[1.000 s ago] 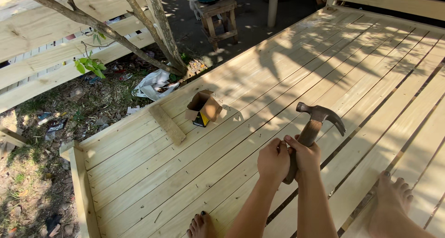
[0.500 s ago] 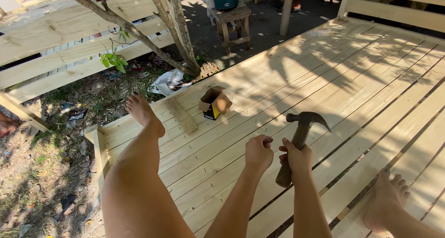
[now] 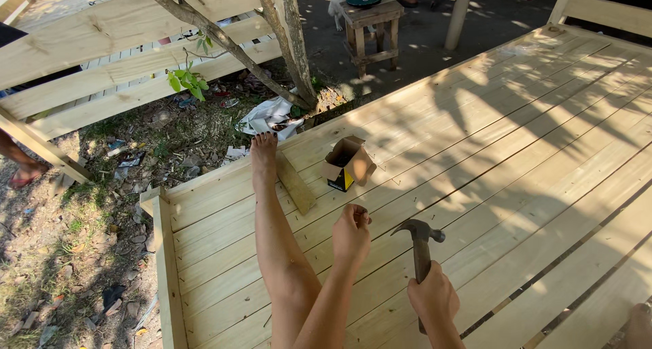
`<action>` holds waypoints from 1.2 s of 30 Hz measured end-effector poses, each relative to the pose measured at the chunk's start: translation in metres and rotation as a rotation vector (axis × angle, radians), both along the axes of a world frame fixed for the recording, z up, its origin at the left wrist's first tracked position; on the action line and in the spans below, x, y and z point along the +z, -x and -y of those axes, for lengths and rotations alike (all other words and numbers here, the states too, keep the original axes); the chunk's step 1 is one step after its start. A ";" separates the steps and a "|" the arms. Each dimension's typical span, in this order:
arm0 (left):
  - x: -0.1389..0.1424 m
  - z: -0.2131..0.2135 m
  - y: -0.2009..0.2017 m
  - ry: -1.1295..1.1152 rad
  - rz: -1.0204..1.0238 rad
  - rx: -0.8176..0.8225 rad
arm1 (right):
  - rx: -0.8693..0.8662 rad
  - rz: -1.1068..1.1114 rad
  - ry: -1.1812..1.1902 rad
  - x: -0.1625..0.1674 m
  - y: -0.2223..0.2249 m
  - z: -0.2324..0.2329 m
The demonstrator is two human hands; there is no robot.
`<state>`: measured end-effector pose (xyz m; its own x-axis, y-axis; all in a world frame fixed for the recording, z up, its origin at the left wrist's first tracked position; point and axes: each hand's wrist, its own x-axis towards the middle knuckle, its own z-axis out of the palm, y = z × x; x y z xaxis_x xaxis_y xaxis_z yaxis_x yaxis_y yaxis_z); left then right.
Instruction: The person takes nails from a cardboard box and hammers them into a slatted wooden frame laid outdoors, working one nail at a time across the planks. They hold the hammer in one hand, position each nail on the wood, and drive it in, repeating across different spots on the frame.
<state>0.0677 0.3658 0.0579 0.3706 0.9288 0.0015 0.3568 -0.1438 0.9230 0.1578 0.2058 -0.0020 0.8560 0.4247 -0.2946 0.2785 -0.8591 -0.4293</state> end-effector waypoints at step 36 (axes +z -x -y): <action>-0.106 -0.166 -0.052 -0.567 0.008 0.186 | -0.219 -0.128 0.000 -0.051 -0.055 -0.015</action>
